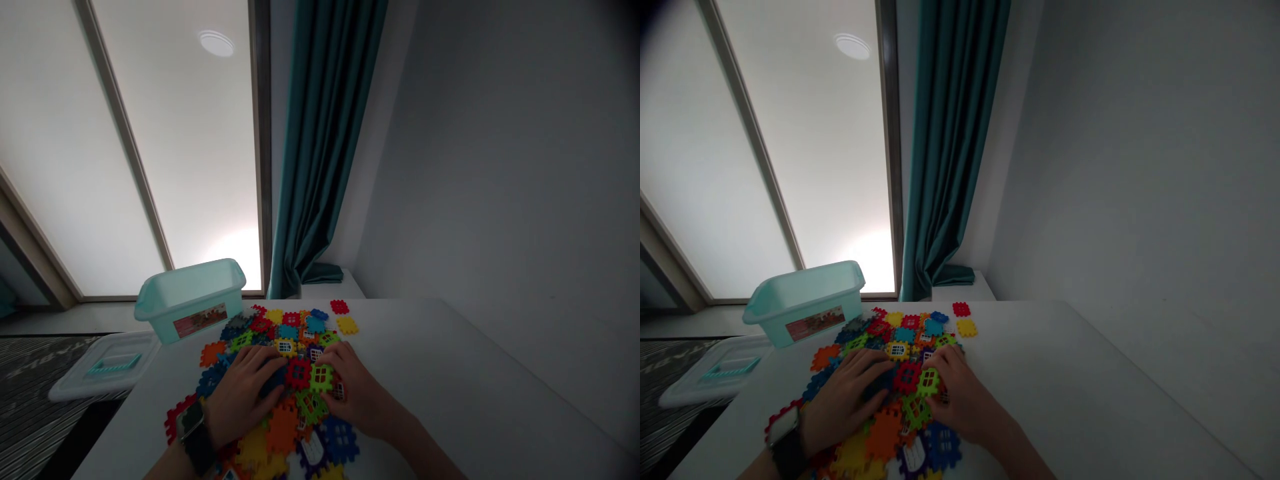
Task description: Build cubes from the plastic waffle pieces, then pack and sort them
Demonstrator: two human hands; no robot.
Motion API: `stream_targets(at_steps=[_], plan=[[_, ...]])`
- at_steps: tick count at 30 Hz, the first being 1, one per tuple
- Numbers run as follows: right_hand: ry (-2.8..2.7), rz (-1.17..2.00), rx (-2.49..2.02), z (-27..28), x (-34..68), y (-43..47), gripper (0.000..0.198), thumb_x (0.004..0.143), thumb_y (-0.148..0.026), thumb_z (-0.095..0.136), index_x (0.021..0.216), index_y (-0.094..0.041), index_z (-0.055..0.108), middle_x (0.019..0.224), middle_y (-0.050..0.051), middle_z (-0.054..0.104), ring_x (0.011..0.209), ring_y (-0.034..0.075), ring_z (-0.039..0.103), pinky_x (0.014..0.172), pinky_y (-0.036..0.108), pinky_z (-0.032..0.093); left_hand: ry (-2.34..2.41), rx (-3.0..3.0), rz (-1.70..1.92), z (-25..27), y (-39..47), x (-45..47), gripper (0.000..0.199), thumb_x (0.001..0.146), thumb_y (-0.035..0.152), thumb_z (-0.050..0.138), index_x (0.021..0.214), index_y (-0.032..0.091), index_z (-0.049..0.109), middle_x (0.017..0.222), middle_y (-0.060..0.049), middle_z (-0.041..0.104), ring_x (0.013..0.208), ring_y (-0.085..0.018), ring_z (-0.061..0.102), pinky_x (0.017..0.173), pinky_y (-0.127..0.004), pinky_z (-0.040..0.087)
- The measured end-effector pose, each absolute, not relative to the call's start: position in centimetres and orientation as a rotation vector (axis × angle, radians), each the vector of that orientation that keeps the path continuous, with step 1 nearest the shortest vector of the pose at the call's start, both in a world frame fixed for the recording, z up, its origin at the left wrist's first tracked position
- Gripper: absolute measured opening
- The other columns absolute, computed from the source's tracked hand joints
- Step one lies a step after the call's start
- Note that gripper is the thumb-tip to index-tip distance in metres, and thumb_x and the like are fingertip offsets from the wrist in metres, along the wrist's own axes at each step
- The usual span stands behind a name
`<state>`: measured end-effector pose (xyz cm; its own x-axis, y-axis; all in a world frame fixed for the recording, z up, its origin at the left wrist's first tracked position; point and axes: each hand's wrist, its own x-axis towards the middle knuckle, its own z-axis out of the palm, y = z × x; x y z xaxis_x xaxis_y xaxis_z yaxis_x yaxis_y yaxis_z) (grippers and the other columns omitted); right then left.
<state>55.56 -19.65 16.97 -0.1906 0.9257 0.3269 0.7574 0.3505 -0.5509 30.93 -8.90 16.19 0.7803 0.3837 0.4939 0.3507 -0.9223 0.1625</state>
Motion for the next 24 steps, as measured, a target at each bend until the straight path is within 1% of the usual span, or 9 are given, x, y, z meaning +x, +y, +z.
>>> stream_targets(at_steps=[5,10,13,17,19,23,24], plan=[[-2.038,0.181,-1.427,16.2,54.3,-19.7,0.044,0.072,-0.007,0.061,0.111,-0.025,0.052,0.116,0.008,0.053,0.114,0.027,0.05,0.098,0.041,0.046,0.578,2.835,0.718,17.0,-10.2,31.9,0.037,0.086,0.022,0.066,0.123,0.025,0.06,0.122,-0.005,0.066,0.11,-0.025,0.06,0.1,-0.043,0.047],[-2.02,0.06,-1.354,16.2,53.9,-20.0,0.045,0.074,-0.005,0.059,0.113,-0.026,0.051,0.115,0.008,0.05,0.112,0.026,0.051,0.097,0.043,0.048,0.595,2.769,0.718,16.3,-10.2,32.2,0.055,0.084,0.023,0.071,0.135,0.025,0.05,0.135,-0.006,0.061,0.122,-0.027,0.053,0.106,-0.045,0.042],[-2.033,0.012,-1.302,16.2,53.6,-20.1,0.047,0.075,-0.004,0.058,0.116,-0.025,0.051,0.116,0.008,0.048,0.112,0.026,0.05,0.096,0.042,0.049,0.611,2.736,0.741,15.9,-10.1,32.2,0.062,0.083,0.024,0.073,0.139,0.025,0.046,0.134,-0.006,0.062,0.122,-0.027,0.053,0.107,-0.046,0.042],[-2.046,-0.03,-1.271,16.1,53.2,-20.2,0.045,0.076,-0.003,0.058,0.116,-0.024,0.052,0.116,0.009,0.048,0.111,0.024,0.05,0.096,0.039,0.049,0.614,2.72,0.764,16.0,-10.1,32.3,0.057,0.085,0.021,0.07,0.137,0.027,0.047,0.128,-0.005,0.064,0.118,-0.026,0.056,0.107,-0.046,0.041],[-2.038,-0.037,-1.266,16.1,53.2,-20.3,0.044,0.077,-0.004,0.058,0.117,-0.024,0.052,0.117,0.009,0.048,0.111,0.024,0.05,0.097,0.038,0.049,0.609,2.714,0.783,16.2,-10.2,32.2,0.058,0.084,0.02,0.07,0.137,0.026,0.048,0.128,-0.005,0.064,0.117,-0.026,0.056,0.107,-0.046,0.041],[-2.004,-0.042,-1.24,16.0,53.2,-20.3,0.043,0.078,-0.006,0.06,0.117,-0.023,0.052,0.117,0.009,0.048,0.112,0.024,0.051,0.097,0.037,0.05,0.58,2.704,0.831,16.6,-10.5,32.1,0.073,0.075,0.027,0.08,0.14,0.025,0.045,0.13,-0.008,0.06,0.119,-0.029,0.054,0.104,-0.046,0.043],[-2.003,-0.042,-1.232,16.0,53.2,-20.3,0.043,0.078,-0.006,0.06,0.117,-0.023,0.053,0.117,0.009,0.049,0.112,0.024,0.052,0.097,0.037,0.05,0.572,2.703,0.839,16.6,-10.6,32.1,0.075,0.074,0.028,0.081,0.139,0.025,0.046,0.13,-0.008,0.06,0.119,-0.029,0.053,0.103,-0.046,0.043]])
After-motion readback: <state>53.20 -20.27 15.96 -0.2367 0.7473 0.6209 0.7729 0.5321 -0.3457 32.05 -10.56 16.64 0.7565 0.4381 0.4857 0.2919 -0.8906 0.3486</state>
